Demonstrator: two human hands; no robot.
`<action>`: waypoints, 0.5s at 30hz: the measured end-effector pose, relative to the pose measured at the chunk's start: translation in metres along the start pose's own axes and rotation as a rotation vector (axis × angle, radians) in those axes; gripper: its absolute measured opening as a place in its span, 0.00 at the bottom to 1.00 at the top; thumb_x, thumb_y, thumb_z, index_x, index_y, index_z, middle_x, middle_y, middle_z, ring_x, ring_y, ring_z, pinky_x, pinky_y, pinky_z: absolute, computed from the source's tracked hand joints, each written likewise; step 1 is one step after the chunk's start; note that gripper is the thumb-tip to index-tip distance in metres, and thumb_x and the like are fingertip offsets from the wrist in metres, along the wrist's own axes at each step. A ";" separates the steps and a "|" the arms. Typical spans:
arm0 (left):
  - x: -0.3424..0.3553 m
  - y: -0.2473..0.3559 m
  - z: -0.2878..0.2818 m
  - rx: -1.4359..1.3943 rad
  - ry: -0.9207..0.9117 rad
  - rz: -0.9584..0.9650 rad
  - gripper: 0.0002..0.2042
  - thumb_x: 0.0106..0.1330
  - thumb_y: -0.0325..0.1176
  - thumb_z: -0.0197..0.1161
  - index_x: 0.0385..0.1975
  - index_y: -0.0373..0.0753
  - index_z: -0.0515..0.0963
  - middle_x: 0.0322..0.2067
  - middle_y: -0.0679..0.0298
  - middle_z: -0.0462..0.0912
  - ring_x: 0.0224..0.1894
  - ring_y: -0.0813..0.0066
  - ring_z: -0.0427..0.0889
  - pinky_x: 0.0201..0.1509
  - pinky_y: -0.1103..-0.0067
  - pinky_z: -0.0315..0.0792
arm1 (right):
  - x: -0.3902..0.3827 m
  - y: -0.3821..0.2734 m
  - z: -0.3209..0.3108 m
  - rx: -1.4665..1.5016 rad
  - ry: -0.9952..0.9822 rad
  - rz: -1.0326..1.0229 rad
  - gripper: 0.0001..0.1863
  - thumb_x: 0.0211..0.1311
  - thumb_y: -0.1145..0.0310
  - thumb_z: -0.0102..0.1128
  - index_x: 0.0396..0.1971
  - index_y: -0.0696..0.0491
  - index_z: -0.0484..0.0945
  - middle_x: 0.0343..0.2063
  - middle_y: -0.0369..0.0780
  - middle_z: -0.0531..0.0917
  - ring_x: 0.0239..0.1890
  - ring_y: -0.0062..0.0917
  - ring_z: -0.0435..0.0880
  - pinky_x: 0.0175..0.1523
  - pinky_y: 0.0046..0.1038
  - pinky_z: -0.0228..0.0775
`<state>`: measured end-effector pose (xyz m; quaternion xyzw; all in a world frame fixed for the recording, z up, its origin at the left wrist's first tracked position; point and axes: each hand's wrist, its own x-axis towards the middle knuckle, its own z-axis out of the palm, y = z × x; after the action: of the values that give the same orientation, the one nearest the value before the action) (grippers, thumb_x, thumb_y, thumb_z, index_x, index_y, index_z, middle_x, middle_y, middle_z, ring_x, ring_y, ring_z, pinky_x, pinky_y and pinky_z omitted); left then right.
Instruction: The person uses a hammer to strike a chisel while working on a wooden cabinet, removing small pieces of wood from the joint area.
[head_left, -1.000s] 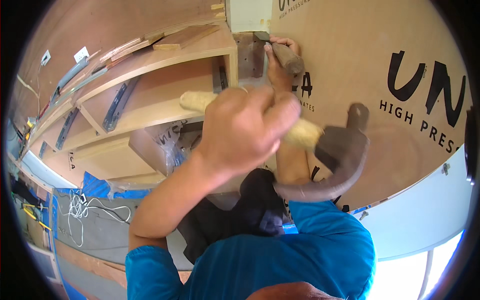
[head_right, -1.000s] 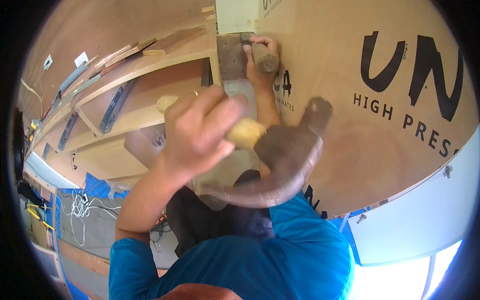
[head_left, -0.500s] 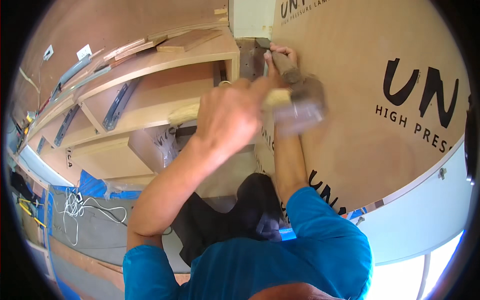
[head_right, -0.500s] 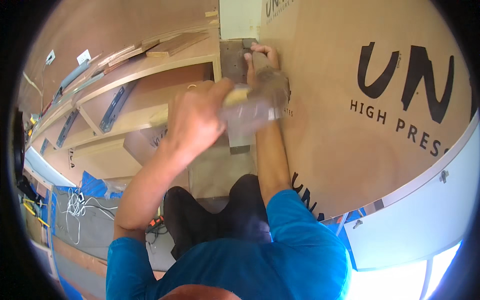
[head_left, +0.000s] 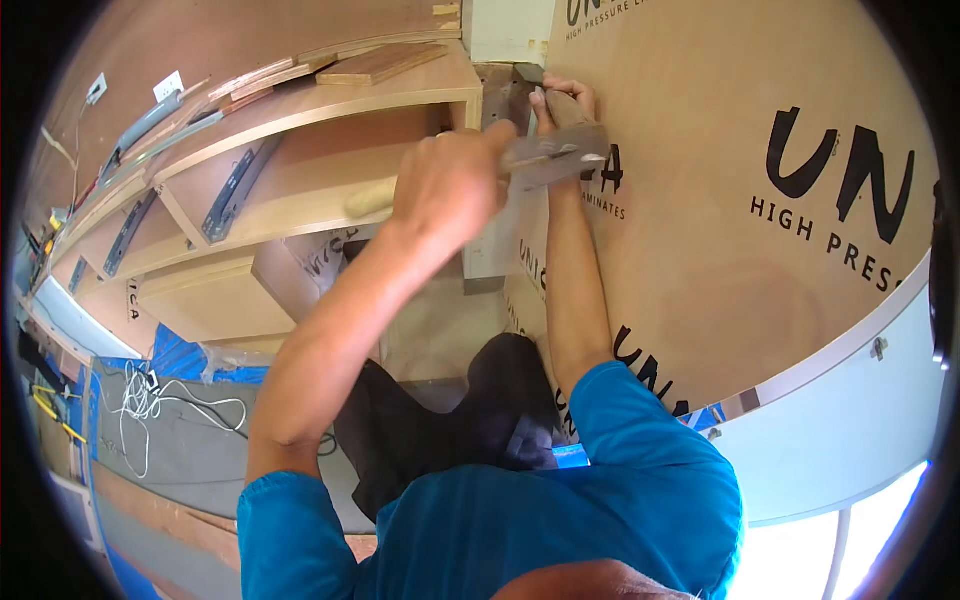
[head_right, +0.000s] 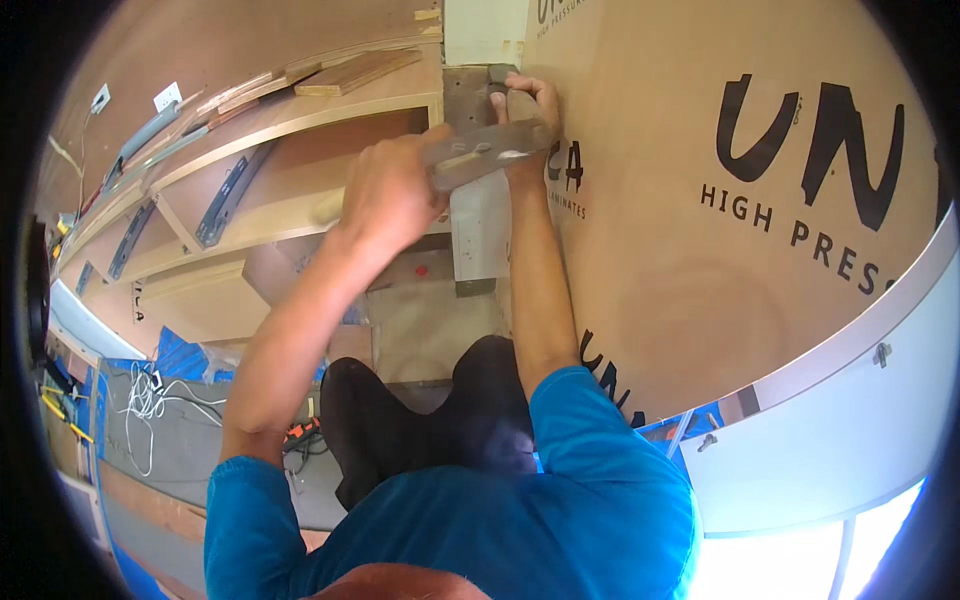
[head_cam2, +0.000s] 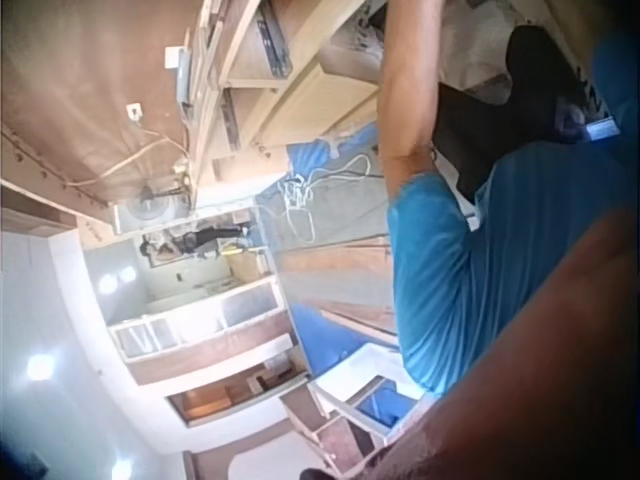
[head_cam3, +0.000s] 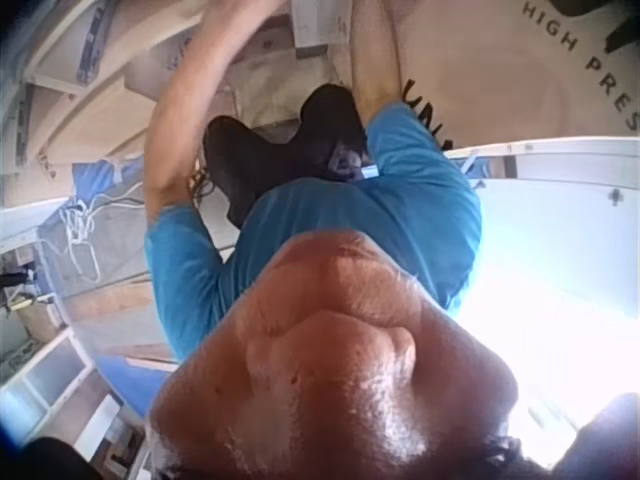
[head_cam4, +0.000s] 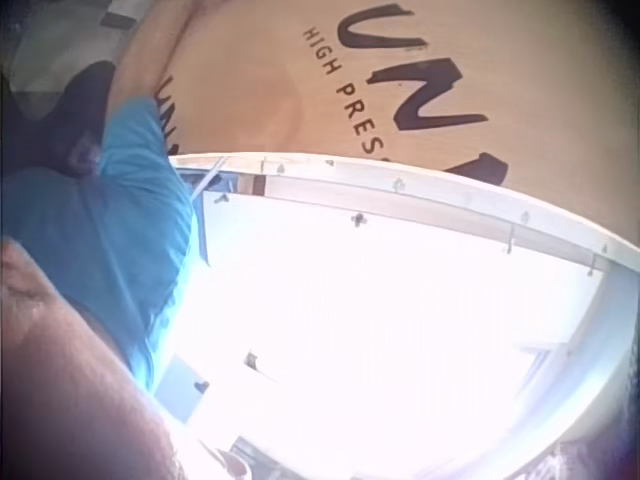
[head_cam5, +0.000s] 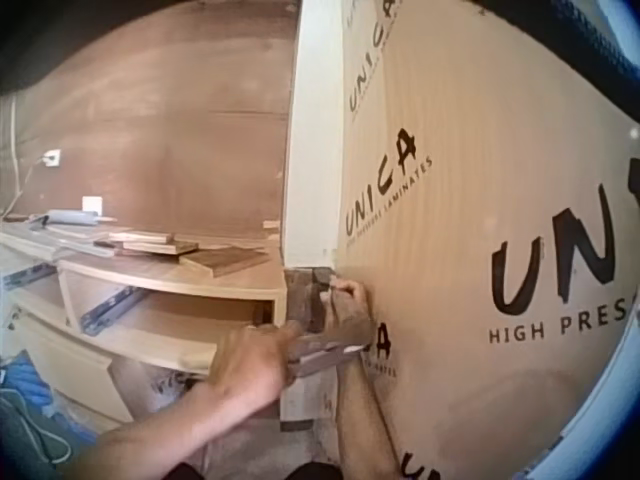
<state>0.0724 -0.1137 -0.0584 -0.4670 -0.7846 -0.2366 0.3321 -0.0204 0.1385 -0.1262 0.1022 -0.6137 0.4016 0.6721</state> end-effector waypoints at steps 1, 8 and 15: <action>0.002 0.016 -0.013 0.019 -0.016 0.026 0.16 0.52 0.36 0.73 0.39 0.42 0.78 0.31 0.52 0.84 0.36 0.43 0.86 0.37 0.54 0.78 | 0.010 0.010 -0.004 -0.020 0.011 -0.033 0.14 0.61 0.78 0.73 0.44 0.56 0.79 0.47 0.45 0.87 0.54 0.35 0.85 0.64 0.34 0.73; -0.070 0.029 -0.050 -0.136 -0.070 0.136 0.20 0.49 0.33 0.76 0.42 0.46 0.75 0.30 0.58 0.80 0.31 0.49 0.84 0.34 0.58 0.77 | 0.000 -0.025 0.004 0.117 0.079 0.055 0.14 0.60 0.79 0.75 0.43 0.55 0.79 0.46 0.44 0.87 0.56 0.36 0.86 0.63 0.35 0.76; -0.122 0.005 -0.057 -0.087 -0.218 0.025 0.20 0.50 0.34 0.75 0.42 0.45 0.75 0.33 0.58 0.78 0.35 0.50 0.83 0.41 0.57 0.77 | -0.005 -0.054 0.006 0.095 -0.039 -0.090 0.15 0.63 0.81 0.73 0.45 0.56 0.77 0.51 0.45 0.87 0.58 0.34 0.86 0.65 0.34 0.77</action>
<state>0.1352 -0.2203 -0.1103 -0.5138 -0.7991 -0.2142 0.2271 0.0113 0.0972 -0.1098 0.1693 -0.6018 0.3977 0.6716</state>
